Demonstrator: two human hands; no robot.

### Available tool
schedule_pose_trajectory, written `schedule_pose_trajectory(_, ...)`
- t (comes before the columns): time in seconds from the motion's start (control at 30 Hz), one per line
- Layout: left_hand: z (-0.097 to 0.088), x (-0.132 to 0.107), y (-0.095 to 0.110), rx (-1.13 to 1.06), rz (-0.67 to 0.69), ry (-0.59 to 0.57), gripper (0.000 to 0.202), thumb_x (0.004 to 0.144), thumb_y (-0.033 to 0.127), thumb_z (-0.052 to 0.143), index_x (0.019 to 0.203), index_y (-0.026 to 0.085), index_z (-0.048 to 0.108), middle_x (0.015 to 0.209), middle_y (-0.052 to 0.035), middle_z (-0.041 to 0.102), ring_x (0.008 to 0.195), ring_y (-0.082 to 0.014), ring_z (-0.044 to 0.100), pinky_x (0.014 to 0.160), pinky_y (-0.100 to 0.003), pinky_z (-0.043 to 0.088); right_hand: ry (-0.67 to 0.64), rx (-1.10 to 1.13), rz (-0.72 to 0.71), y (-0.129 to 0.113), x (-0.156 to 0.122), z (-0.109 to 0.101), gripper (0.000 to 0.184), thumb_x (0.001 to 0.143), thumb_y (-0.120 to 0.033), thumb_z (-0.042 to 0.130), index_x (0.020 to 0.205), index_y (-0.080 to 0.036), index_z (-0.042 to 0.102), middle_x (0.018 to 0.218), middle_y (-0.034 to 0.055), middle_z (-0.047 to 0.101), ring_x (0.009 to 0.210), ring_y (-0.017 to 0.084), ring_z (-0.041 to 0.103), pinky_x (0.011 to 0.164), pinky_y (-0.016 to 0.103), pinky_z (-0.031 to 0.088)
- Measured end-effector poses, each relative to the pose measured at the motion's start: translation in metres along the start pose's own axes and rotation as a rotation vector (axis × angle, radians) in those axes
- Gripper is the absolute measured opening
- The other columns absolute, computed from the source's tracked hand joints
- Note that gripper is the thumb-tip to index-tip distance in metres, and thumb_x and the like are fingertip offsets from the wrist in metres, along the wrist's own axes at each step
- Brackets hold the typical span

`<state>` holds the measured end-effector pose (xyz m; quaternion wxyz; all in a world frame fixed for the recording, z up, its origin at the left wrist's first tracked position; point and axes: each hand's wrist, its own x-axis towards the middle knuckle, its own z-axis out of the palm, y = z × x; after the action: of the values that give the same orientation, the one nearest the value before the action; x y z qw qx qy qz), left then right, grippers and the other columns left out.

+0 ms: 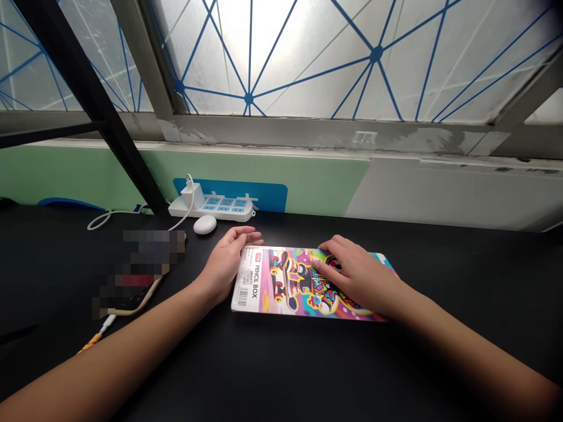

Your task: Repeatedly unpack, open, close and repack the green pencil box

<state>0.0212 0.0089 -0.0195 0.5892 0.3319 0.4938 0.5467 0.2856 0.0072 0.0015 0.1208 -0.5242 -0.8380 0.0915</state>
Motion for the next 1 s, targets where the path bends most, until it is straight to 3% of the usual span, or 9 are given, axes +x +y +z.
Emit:
schedule_pose_trajectory(0.1, 0.001, -0.003, 0.004, -0.126, -0.033, -0.014, 0.018, 0.099, 0.029, 0.052, 0.107, 0.018, 0.062, 0.12, -0.0134, 0.072, 0.111, -0.0253, 0.07, 0.077, -0.032, 0.061, 0.007, 0.004, 0.006, 0.0, 0.0, 0.001, 0.048, 0.101, -0.06, 0.04, 0.107, -0.02, 0.065, 0.106, 0.0118, 0.066, 0.092, 0.028, 0.063, 0.083, 0.044, 0.05)
schedule_pose_trajectory(0.3, 0.001, -0.009, 0.007, -0.082, -0.082, -0.051, 0.041, 0.075, 0.001, 0.054, 0.112, 0.019, 0.059, 0.124, -0.0126, 0.073, 0.105, -0.0266, 0.074, 0.073, -0.035, 0.062, -0.02, 0.007, 0.037, -0.001, -0.001, 0.0, 0.049, 0.101, -0.061, 0.038, 0.109, -0.021, 0.064, 0.109, 0.0108, 0.065, 0.093, 0.028, 0.063, 0.084, 0.044, 0.05)
schedule_pose_trajectory(0.57, 0.003, -0.009, 0.01, -0.057, 0.017, -0.08, 0.034, 0.085, -0.002, 0.053, 0.11, 0.021, 0.057, 0.13, -0.0132, 0.071, 0.123, -0.0256, 0.067, 0.077, -0.031, 0.062, 0.023, 0.018, 0.037, -0.002, -0.001, 0.002, 0.047, 0.101, -0.062, 0.04, 0.108, -0.021, 0.064, 0.108, 0.0107, 0.064, 0.094, 0.028, 0.063, 0.085, 0.045, 0.05)
schedule_pose_trajectory(0.63, 0.003, -0.009, 0.01, -0.046, 0.047, -0.068, 0.029, 0.089, 0.001, 0.054, 0.11, 0.021, 0.057, 0.13, -0.0127, 0.071, 0.118, -0.0251, 0.07, 0.077, -0.032, 0.062, 0.091, -0.008, 0.013, -0.004, -0.002, 0.004, 0.047, 0.101, -0.06, 0.042, 0.111, -0.02, 0.064, 0.107, 0.0112, 0.064, 0.095, 0.028, 0.063, 0.085, 0.045, 0.05)
schedule_pose_trajectory(0.77, 0.002, -0.01, 0.01, -0.005, 0.097, -0.028, 0.013, 0.099, 0.022, 0.055, 0.112, 0.022, 0.058, 0.12, -0.0094, 0.075, 0.087, -0.0207, 0.076, 0.07, -0.034, 0.062, 0.327, -0.149, -0.077, -0.005, -0.002, 0.005, 0.045, 0.101, -0.058, 0.045, 0.114, -0.019, 0.065, 0.104, 0.0132, 0.064, 0.093, 0.03, 0.062, 0.082, 0.045, 0.049)
schedule_pose_trajectory(0.9, 0.002, -0.016, 0.008, 0.101, 0.254, -0.038, 0.019, 0.103, 0.04, 0.053, 0.11, 0.024, 0.061, 0.104, -0.0047, 0.076, 0.077, -0.0176, 0.072, 0.068, -0.029, 0.059, 0.557, -0.236, -0.187, -0.002, -0.004, 0.005, 0.04, 0.099, -0.057, 0.053, 0.11, -0.021, 0.064, 0.103, 0.0136, 0.066, 0.097, 0.032, 0.063, 0.089, 0.048, 0.048)
schedule_pose_trajectory(1.0, 0.002, -0.021, 0.008, 0.201, 0.396, -0.06, 0.03, 0.105, 0.047, 0.049, 0.104, 0.023, 0.065, 0.095, -0.0038, 0.073, 0.075, -0.017, 0.069, 0.068, -0.028, 0.056, 0.641, -0.231, -0.222, -0.002, -0.006, 0.003, 0.029, 0.097, -0.051, 0.061, 0.107, -0.024, 0.064, 0.103, 0.0123, 0.068, 0.1, 0.032, 0.065, 0.094, 0.051, 0.047)
